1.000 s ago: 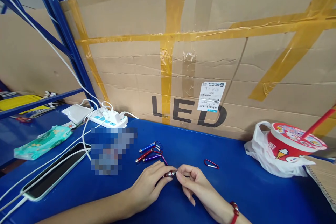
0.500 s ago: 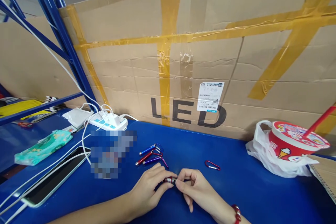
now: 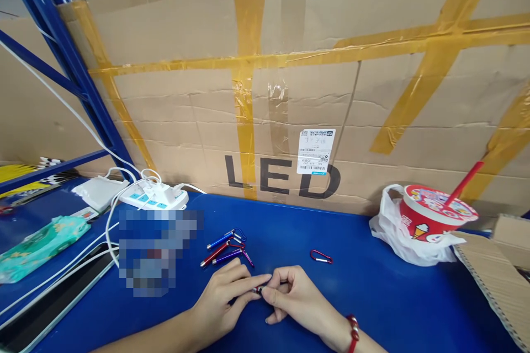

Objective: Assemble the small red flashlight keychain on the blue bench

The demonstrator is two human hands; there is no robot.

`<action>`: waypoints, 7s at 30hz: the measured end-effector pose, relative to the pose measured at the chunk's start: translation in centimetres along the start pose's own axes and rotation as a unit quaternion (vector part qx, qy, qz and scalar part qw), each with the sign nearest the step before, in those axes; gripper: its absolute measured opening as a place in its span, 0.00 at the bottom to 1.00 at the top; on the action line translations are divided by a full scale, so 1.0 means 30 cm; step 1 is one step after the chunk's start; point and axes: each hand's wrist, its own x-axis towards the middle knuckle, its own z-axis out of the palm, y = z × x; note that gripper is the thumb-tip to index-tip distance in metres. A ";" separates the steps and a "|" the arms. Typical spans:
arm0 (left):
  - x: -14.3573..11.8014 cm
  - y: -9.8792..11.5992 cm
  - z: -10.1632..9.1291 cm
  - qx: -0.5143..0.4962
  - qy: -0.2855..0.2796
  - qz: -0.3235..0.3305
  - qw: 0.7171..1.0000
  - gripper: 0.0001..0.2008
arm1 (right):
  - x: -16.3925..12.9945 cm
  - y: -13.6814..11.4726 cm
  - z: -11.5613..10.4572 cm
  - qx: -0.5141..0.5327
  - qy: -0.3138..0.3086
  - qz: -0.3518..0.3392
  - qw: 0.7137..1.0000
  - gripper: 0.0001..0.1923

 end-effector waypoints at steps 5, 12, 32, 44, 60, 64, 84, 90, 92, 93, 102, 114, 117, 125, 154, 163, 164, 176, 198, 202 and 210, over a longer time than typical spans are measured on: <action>0.011 0.011 -0.007 -0.045 -0.005 -0.012 0.999 0.12 | -0.005 -0.019 -0.007 0.008 -0.010 0.021 1.000 0.24; 0.006 0.018 -0.012 -0.041 -0.020 -0.043 0.998 0.08 | -0.006 -0.018 -0.015 0.011 -0.026 0.021 0.999 0.23; 0.018 0.025 -0.018 -0.034 -0.071 -0.080 0.994 0.05 | -0.001 -0.016 -0.020 -0.024 -0.027 0.023 0.999 0.25; 0.014 0.027 -0.016 -0.044 -0.065 -0.083 0.994 0.05 | 0.004 -0.002 -0.021 -0.002 -0.042 0.016 0.999 0.23; 0.014 0.031 -0.018 -0.041 -0.068 -0.082 0.993 0.05 | 0.008 0.009 -0.025 -0.009 -0.046 0.016 0.999 0.23; 0.014 0.035 -0.017 -0.040 -0.071 -0.085 0.993 0.06 | 0.008 0.004 -0.024 -0.011 -0.049 0.015 0.999 0.23; 0.016 0.038 -0.027 -0.034 -0.082 -0.067 0.994 0.07 | 0.005 0.002 -0.027 -0.016 -0.047 0.020 0.999 0.23; 0.017 0.032 -0.030 -0.038 -0.091 -0.068 0.993 0.08 | -0.005 -0.025 -0.016 -0.016 -0.026 0.032 0.999 0.22; 0.017 0.031 -0.029 -0.034 -0.092 -0.072 0.993 0.09 | -0.008 -0.029 -0.016 -0.015 -0.026 0.029 0.999 0.21; 0.017 0.030 -0.029 -0.033 -0.094 -0.074 0.992 0.09 | -0.009 -0.029 -0.016 -0.012 -0.026 0.028 0.999 0.21; 0.017 0.010 -0.020 -0.045 -0.104 -0.079 0.990 0.09 | -0.002 -0.031 -0.021 0.050 -0.031 0.010 0.998 0.21; 0.014 0.004 -0.009 -0.091 -0.117 -0.104 0.983 0.08 | 0.001 -0.021 -0.038 0.100 -0.039 0.001 0.994 0.20; 0.016 0.004 -0.009 -0.093 -0.115 -0.107 0.983 0.08 | 0.001 -0.022 -0.038 0.102 -0.041 0.000 0.994 0.19; 0.014 0.003 -0.006 -0.097 -0.108 -0.110 0.983 0.08 | -0.001 -0.022 -0.039 0.105 -0.041 0.002 0.994 0.19; -0.006 -0.013 0.002 -0.138 -0.133 -0.108 0.976 0.07 | 0.007 -0.014 -0.042 0.096 -0.046 0.013 0.994 0.21; -0.012 -0.020 0.007 -0.097 -0.105 -0.054 0.988 0.06 | 0.005 -0.020 -0.044 0.089 -0.039 0.015 0.995 0.21; -0.011 -0.020 0.007 -0.094 -0.105 -0.048 0.989 0.06 | 0.005 -0.020 -0.045 0.088 -0.039 0.015 0.995 0.20; -0.013 -0.010 -0.004 -0.097 -0.148 -0.061 0.982 0.09 | 0.002 -0.017 -0.045 0.074 -0.043 0.016 0.996 0.20; -0.008 0.000 -0.004 -0.095 -0.145 -0.035 0.984 0.06 | -0.002 -0.022 -0.043 0.069 -0.041 0.024 0.997 0.21; -0.003 0.005 -0.007 -0.081 -0.140 -0.027 0.986 0.06 | -0.006 -0.026 -0.042 0.066 -0.042 0.020 0.997 0.21; -0.008 0.010 -0.005 -0.080 -0.134 -0.020 0.987 0.06 | -0.007 -0.029 -0.038 0.058 -0.037 0.023 0.997 0.21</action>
